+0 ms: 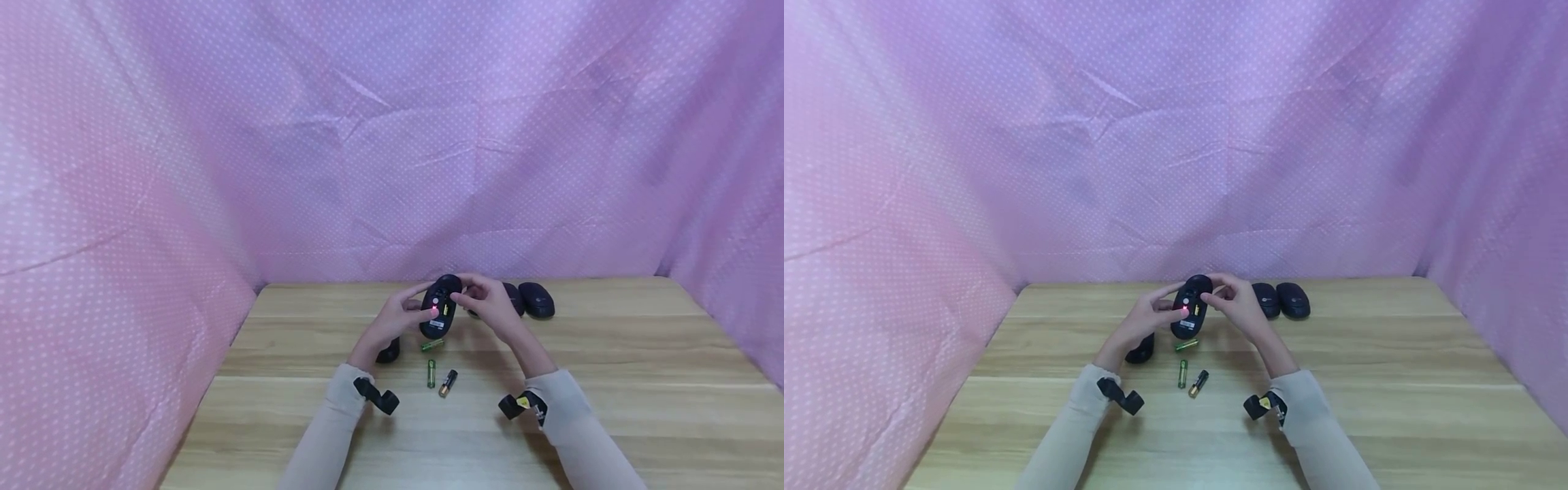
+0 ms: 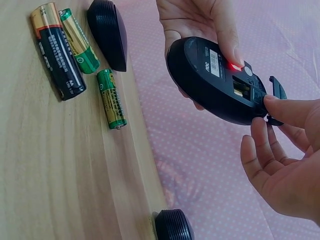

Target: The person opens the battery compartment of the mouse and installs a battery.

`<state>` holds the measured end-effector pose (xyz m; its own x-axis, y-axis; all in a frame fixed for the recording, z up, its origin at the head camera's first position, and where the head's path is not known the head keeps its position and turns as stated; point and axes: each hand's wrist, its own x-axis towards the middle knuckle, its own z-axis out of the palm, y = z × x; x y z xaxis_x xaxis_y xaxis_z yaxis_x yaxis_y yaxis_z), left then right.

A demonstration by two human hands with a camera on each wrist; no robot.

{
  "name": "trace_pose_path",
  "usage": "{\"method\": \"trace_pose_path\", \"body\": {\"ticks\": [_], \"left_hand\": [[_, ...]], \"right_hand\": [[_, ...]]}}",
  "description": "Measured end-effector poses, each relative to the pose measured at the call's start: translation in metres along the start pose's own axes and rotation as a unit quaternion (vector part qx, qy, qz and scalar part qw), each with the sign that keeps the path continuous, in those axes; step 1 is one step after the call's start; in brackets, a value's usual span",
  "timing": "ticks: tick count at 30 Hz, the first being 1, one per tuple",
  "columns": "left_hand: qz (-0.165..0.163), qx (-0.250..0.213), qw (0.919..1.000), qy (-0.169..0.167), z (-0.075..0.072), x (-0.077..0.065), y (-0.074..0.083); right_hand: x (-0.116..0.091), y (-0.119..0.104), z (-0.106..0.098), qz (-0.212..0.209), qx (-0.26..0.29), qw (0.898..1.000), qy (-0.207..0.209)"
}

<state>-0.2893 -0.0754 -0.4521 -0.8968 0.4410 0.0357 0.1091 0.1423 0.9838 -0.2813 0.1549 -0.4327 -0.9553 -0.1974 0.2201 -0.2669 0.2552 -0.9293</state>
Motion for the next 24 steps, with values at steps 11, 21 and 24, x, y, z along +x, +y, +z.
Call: {"method": "trace_pose_path", "body": {"ticks": [11,21,24], "left_hand": [[-0.009,-0.005,0.9999,0.004,0.0002,-0.0004,-0.0008],[-0.009,-0.006,0.9999,0.002,0.0013,-0.0018,0.0015],[-0.01,-0.007,0.9999,0.002,0.001,-0.0018,0.0025]], "right_hand": [[-0.0004,0.0014,0.0013,0.005,0.006,1.0,-0.005],[-0.0009,0.0024,0.0036,-0.007,-0.013,1.0,0.002],[0.0002,0.0014,0.0055,-0.021,-0.023,0.999,0.013]]}}
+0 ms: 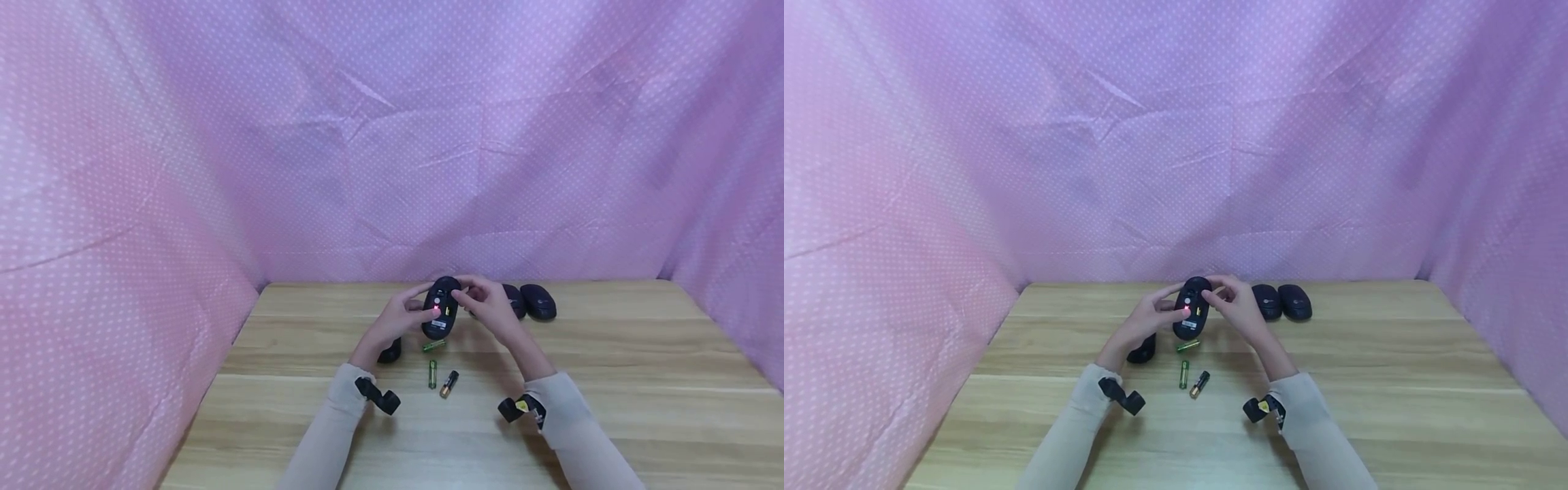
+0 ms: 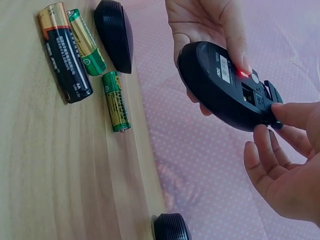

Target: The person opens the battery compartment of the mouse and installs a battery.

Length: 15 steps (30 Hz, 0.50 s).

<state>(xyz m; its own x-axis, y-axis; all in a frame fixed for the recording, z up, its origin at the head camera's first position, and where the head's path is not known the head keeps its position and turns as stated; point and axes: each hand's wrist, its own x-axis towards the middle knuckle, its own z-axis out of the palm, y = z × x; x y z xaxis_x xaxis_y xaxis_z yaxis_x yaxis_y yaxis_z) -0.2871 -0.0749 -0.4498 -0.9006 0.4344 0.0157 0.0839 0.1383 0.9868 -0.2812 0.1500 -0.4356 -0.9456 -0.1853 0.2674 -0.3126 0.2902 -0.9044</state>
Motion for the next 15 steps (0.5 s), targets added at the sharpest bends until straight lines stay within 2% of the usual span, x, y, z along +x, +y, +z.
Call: {"method": "trace_pose_path", "body": {"ticks": [8,15], "left_hand": [[-0.001,-0.013,0.9999,-0.003,0.0006,-0.0012,0.0029],[-0.006,-0.006,0.9999,0.005,0.0021,-0.0028,0.0039]], "right_hand": [[-0.0001,-0.0042,0.0032,-0.018,-0.006,0.999,0.03],[-0.0012,-0.0025,0.0065,-0.007,-0.007,1.0,0.026]]}}
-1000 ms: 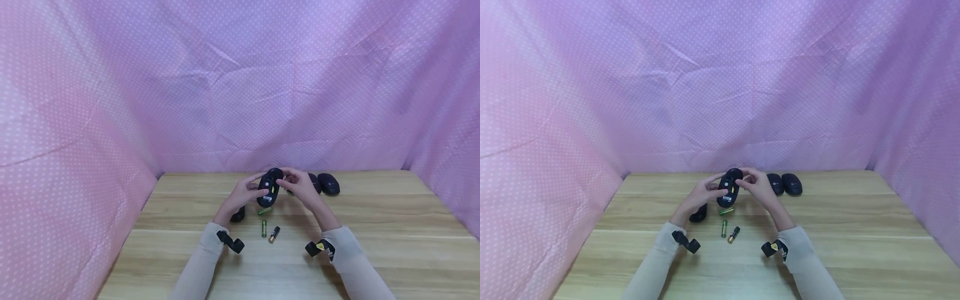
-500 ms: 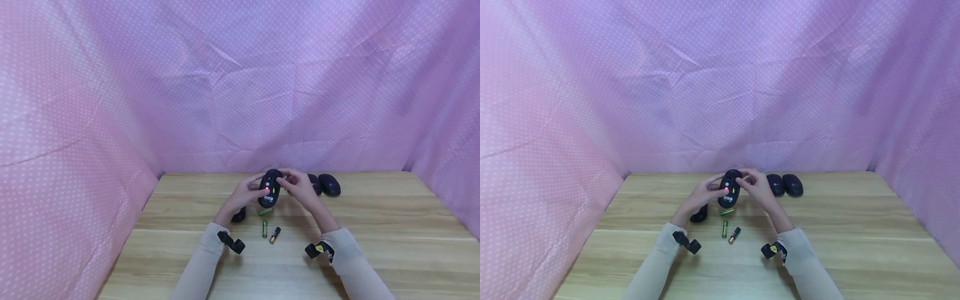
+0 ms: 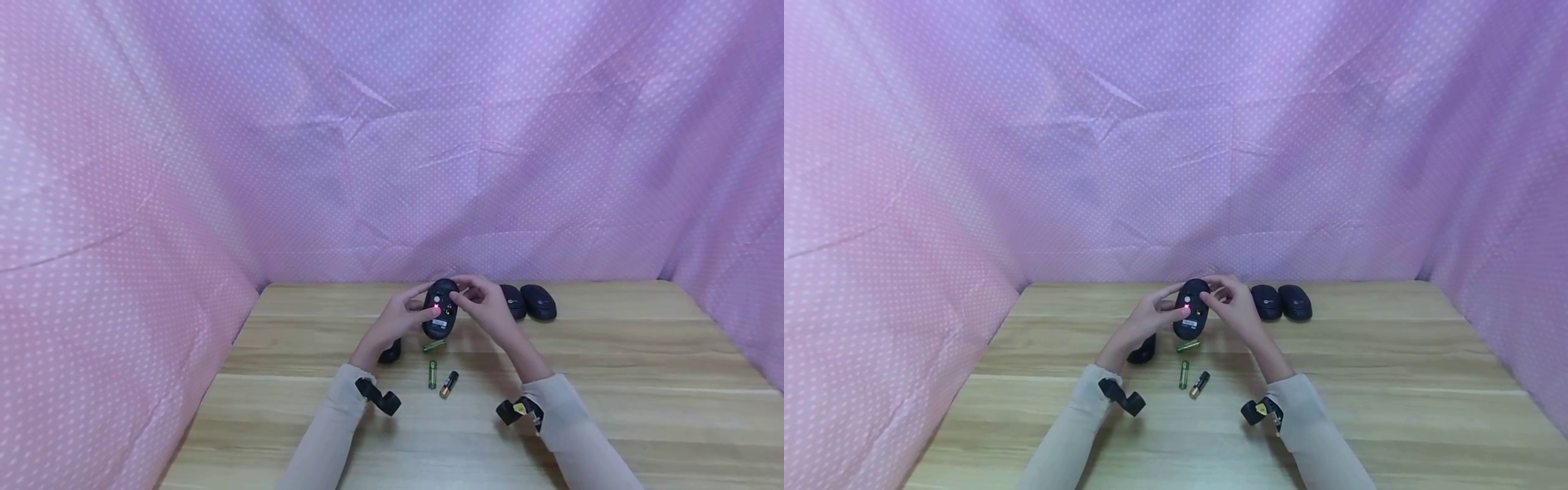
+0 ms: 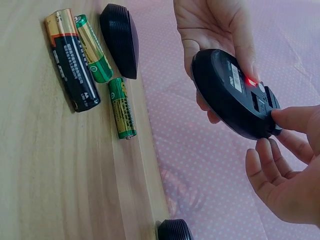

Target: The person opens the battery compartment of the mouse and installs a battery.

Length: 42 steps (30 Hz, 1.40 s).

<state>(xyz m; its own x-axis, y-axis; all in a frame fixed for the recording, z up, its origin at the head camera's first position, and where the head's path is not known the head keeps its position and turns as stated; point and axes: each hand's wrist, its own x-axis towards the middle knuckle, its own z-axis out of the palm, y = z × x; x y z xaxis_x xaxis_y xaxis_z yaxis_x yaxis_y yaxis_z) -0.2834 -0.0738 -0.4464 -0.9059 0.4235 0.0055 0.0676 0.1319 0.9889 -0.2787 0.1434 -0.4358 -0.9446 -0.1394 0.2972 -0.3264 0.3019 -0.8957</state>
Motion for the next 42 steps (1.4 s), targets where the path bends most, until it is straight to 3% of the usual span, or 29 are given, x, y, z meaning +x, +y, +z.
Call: {"method": "trace_pose_path", "body": {"ticks": [5,14,20,42], "left_hand": [[0.008,-0.002,1.0,-0.001,0.0005,0.0001,-0.0004],[0.038,-0.017,0.9991,-0.003,0.0008,0.0011,0.0001],[0.038,-0.018,0.9991,0.005,0.0009,0.0013,0.0002],[0.031,-0.023,0.9991,0.015,0.0025,0.0048,-0.0058]], "right_hand": [[-0.0003,0.0017,0.0007,0.012,0.02,1.0,-0.003],[0.0011,0.0005,0.0005,0.104,0.062,0.991,-0.056],[0.0019,0.0008,0.0023,0.098,0.067,0.99,-0.08],[0.0021,0.0053,0.006,0.081,0.051,0.994,-0.061]]}}
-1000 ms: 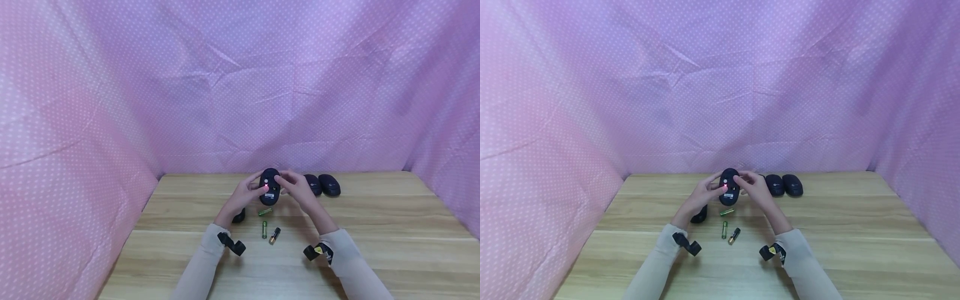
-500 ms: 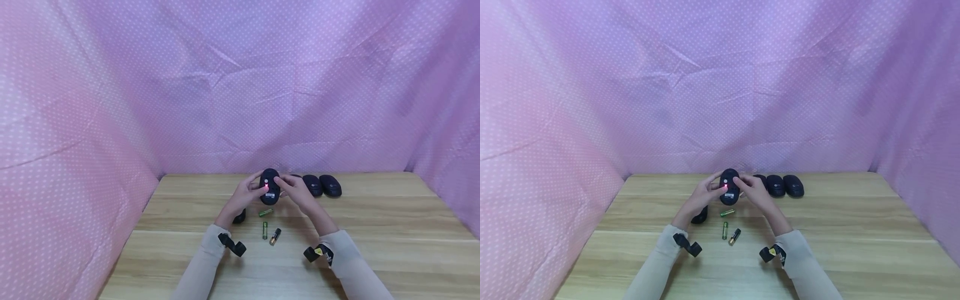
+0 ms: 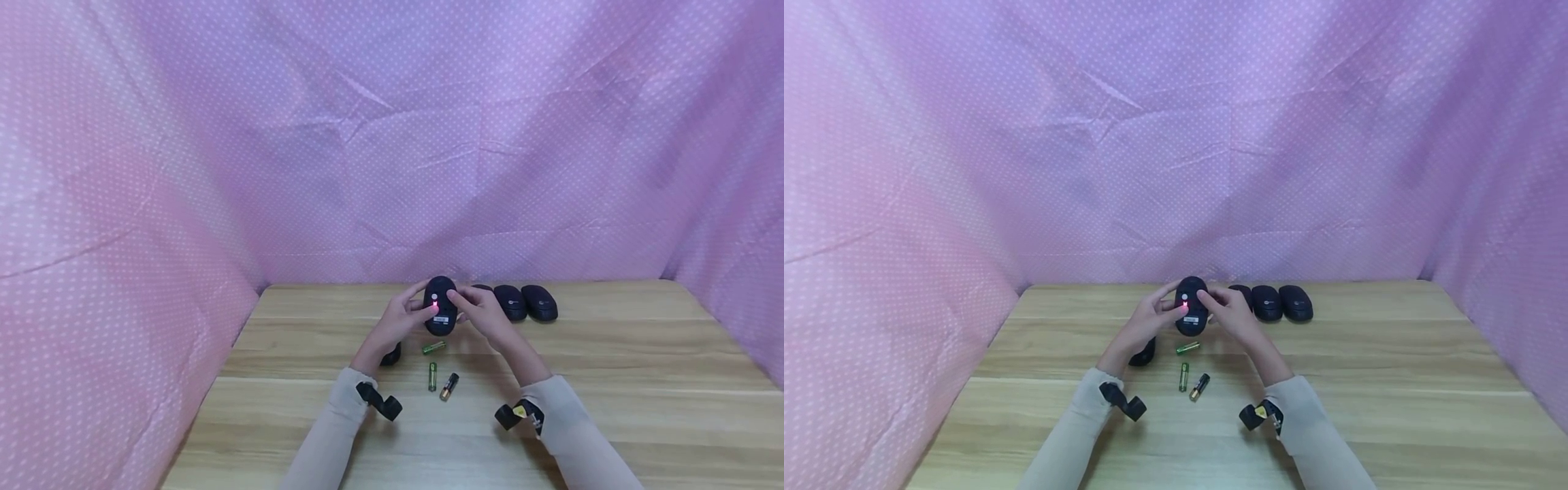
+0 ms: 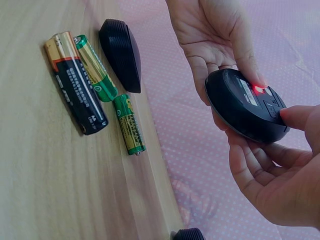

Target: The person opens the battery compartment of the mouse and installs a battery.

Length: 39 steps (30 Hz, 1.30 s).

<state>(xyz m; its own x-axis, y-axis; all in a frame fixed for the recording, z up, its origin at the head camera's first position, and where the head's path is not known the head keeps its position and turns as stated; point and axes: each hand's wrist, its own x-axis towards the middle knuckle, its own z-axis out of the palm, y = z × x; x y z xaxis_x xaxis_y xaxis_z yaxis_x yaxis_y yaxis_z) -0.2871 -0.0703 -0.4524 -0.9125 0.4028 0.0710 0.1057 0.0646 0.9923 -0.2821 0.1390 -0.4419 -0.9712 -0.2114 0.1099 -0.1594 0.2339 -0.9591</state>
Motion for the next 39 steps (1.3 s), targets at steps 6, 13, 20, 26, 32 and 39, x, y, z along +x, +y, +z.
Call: {"method": "trace_pose_path", "body": {"ticks": [6,13,20,26,32,39], "left_hand": [[0.001,0.002,1.0,-0.001,0.0,0.0,-0.001],[0.002,0.003,1.0,0.001,0.0,0.0,0.0],[-0.001,0.007,1.0,0.002,0.002,-0.003,0.002],[-0.001,0.008,0.9999,-0.007,-0.002,0.0,0.0],[0.0,0.021,0.9993,-0.03,-0.008,0.0,0.003],[-0.024,0.031,0.9964,-0.075,-0.015,-0.003,0.006]], "right_hand": [[-0.002,-0.001,0.001,-0.003,0.003,1.0,0.002],[-0.002,-0.004,0.003,0.0,0.001,1.0,0.014],[-0.003,-0.003,0.002,0.012,-0.011,1.0,0.005],[-0.001,-0.004,-0.002,0.006,-0.013,1.0,-0.018],[-0.001,-0.004,-0.005,0.01,-0.005,0.999,-0.04],[-0.002,0.0,-0.008,0.023,0.006,0.999,-0.049]]}}
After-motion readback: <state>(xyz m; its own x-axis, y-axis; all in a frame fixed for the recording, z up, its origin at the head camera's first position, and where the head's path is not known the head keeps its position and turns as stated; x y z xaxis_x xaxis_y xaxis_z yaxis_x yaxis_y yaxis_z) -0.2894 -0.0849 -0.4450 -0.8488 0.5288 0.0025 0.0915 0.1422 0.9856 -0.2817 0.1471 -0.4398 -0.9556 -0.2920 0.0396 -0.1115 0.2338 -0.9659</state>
